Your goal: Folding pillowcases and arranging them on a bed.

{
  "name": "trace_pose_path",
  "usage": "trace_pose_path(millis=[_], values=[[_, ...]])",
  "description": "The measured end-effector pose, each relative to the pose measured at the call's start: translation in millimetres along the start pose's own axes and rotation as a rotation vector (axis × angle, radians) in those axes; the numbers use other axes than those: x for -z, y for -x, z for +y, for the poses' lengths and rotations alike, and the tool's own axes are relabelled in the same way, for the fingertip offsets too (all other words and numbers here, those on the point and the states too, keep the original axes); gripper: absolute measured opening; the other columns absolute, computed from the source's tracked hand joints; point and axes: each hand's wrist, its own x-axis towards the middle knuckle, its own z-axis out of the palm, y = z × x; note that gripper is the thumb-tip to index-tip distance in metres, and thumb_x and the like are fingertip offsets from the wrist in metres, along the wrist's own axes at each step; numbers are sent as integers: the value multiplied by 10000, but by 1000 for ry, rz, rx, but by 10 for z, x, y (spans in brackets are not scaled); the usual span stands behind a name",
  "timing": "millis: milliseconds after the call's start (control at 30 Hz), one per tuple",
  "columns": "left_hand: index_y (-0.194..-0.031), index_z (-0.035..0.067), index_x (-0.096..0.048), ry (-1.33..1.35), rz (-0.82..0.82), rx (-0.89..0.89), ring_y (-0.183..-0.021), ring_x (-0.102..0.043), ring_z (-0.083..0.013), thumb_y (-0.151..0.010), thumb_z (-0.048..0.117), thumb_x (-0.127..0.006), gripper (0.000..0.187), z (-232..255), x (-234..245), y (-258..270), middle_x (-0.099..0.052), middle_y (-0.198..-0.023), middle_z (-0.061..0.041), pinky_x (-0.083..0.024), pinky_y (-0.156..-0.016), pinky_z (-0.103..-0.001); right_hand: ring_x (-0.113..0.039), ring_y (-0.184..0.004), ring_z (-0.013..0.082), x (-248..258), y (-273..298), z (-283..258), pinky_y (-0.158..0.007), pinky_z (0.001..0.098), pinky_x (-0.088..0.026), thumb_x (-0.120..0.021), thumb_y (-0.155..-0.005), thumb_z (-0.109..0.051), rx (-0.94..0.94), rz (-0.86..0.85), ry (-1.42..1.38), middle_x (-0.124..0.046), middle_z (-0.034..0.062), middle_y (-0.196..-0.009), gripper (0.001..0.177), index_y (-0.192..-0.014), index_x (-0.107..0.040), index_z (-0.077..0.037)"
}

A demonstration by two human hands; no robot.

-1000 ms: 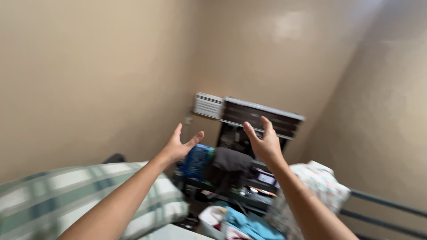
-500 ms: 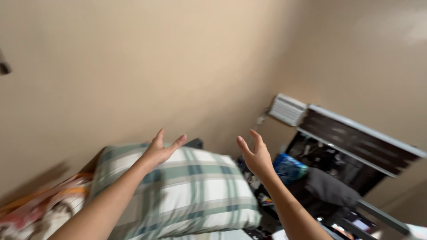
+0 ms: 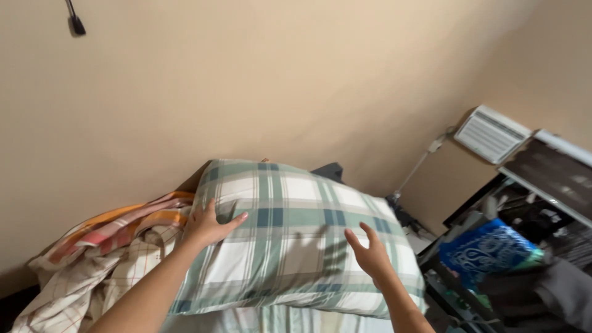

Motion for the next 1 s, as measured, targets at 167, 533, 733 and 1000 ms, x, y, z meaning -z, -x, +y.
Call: trace_pose_path(millis=[167, 533, 733, 1000], values=[[-1644, 116, -69, 91, 16, 113, -1545, -128, -463, -627, 952, -627, 1430, -236, -362, -353, -78, -1676, -274, -226, -1218, -589, -500, -1388, 449, -227, -312, 696, -1072, 548, -491, -618, -860, -686, -147, -21, 37, -475, 289, -1492, 917, -1566, -383, -151], [-1644, 185, -75, -14, 211, 206, -1524, -106, -495, -602, 978, -606, 1413, -101, -452, -177, -109, -1651, -298, -47, -1192, -690, -481, -1326, 532, -451, -543, 1352, -848, 641, -598, -702, -806, -700, -616, 135, -62, -276, 347, -1555, 1117, -1548, -315, 40], [-1613, 147, -172, -22, 296, 222, -1491, -141, -524, -581, 999, -589, 1402, -60, -414, -93, -196, -1598, -344, -118, -1147, -698, -306, -1464, 508, -562, -699, 1825, -872, 657, -577, -684, -795, -751, -836, 41, -462, -55, 234, -1686, 1191, -1574, -272, 49], [-1382, 20, -524, 236, 436, 87, -1051, -687, -433, -573, 786, -820, 1154, 111, -252, 102, -706, -1160, -262, -551, -893, -497, -426, -564, 163, -721, -1063, 2804, -707, 445, -607, -744, -934, -285, -888, 238, -990, -477, 15, -691, 296, -925, -590, -33]])
